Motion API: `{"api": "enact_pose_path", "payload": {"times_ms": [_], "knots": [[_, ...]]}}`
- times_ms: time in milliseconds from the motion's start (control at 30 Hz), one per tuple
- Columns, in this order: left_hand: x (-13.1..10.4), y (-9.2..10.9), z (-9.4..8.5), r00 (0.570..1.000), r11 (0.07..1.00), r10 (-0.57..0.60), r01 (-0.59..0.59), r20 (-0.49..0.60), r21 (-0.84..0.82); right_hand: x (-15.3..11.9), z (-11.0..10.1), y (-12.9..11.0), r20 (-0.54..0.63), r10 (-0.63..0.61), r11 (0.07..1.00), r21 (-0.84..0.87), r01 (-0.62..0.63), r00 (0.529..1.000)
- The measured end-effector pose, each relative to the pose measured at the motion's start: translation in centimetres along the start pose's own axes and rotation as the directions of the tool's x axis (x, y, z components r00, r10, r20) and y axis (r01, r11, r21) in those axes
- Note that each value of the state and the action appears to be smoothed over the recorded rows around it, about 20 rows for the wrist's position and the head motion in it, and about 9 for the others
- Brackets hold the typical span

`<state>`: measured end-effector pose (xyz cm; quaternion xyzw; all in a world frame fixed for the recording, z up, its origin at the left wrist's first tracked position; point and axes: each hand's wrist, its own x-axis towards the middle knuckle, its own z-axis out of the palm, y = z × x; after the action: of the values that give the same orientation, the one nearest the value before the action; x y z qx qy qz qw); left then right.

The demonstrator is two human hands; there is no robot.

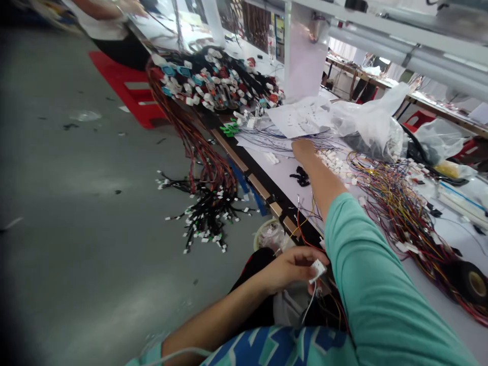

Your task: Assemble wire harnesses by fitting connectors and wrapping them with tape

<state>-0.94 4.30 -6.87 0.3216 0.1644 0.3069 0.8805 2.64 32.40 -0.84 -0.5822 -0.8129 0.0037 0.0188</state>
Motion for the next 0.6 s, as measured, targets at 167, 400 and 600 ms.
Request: {"api": "enact_pose_path", "payload": {"times_ms": [167, 400, 600], "knots": [[0.1, 0.1, -0.2, 1.0, 1.0, -0.011, 0.011, 0.0, 0.003, -0.4, -0.7, 0.6, -0.038, 0.056, 0.998, 0.036, -0.055, 0.998], [0.3, -0.1, 0.2, 0.999, 1.0, 0.004, -0.004, -0.034, -0.006, 0.1, -3.8, 3.4, -0.427, 0.392, 0.87, 0.46, -0.178, 0.815], [0.5, -0.1, 1.0, 0.999, 1.0, 0.027, -0.027, -0.044, -0.009, -0.3, -6.3, 7.6, -0.434, 0.459, 0.654, 0.755, 0.035, 0.775]]}}
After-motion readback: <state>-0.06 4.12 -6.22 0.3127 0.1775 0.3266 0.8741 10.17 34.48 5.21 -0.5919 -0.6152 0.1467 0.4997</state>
